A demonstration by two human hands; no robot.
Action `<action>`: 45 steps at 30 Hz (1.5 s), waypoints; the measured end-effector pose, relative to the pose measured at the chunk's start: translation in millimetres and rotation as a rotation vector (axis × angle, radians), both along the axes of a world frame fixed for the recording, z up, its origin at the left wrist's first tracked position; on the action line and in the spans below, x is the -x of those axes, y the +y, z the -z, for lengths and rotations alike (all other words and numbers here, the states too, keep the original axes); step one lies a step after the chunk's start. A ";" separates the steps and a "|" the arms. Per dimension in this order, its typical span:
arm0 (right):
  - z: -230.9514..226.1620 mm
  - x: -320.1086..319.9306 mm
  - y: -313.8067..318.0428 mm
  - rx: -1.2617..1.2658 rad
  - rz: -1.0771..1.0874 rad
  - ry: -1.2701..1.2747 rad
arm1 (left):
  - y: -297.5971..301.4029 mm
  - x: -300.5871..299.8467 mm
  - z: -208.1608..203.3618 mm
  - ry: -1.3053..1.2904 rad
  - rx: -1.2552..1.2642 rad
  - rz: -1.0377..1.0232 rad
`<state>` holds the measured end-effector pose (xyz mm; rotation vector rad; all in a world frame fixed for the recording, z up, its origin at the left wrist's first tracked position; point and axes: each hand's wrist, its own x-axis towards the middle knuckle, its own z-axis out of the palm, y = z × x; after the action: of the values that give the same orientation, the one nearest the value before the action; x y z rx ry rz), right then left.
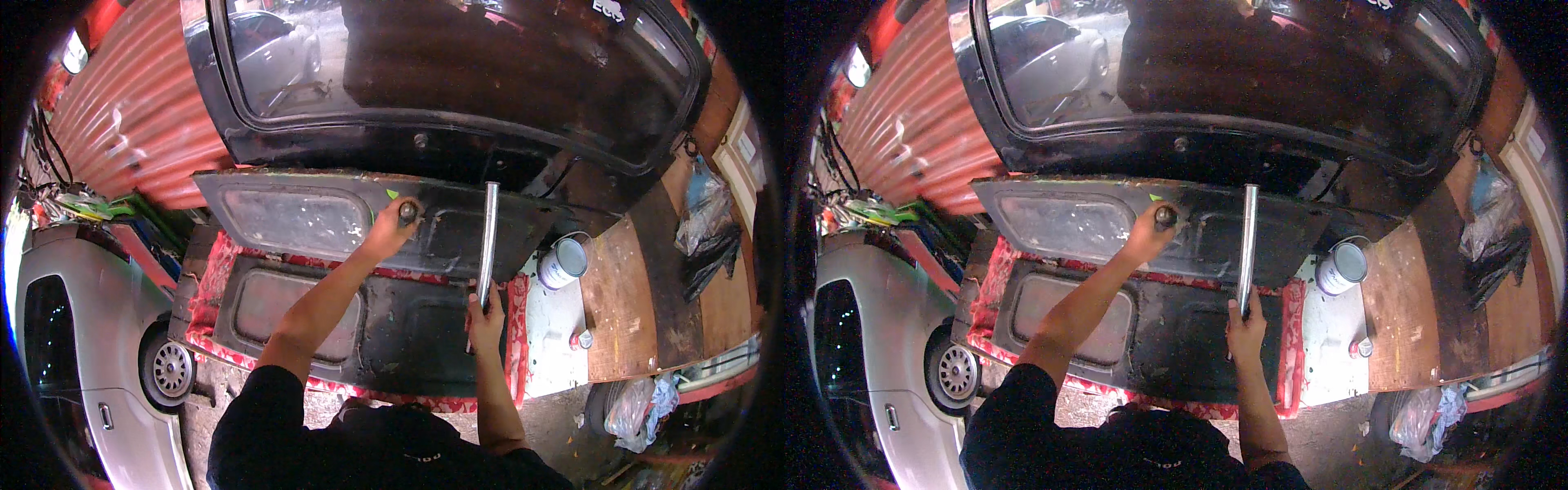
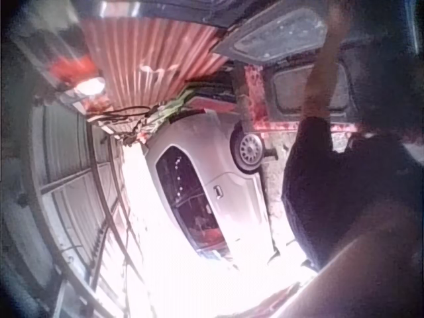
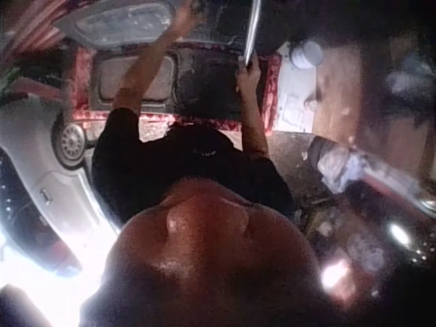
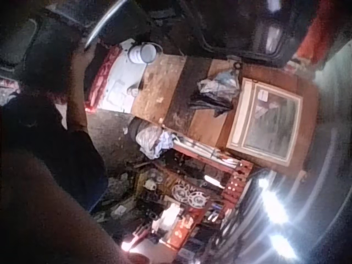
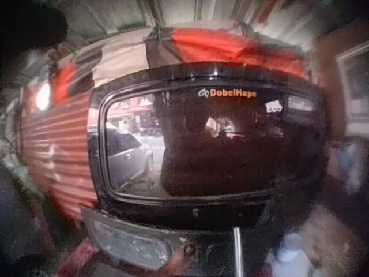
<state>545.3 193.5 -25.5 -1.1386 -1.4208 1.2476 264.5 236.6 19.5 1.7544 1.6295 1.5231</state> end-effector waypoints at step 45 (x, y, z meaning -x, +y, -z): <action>0.2 46.2 -132.8 0.199 0.234 -0.038 | -158.8 94.0 158.5 -0.916 -0.029 0.082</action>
<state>499.2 60.7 -25.7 -1.4263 -1.1707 1.2241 170.5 77.8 -139.0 0.8554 1.0376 1.8919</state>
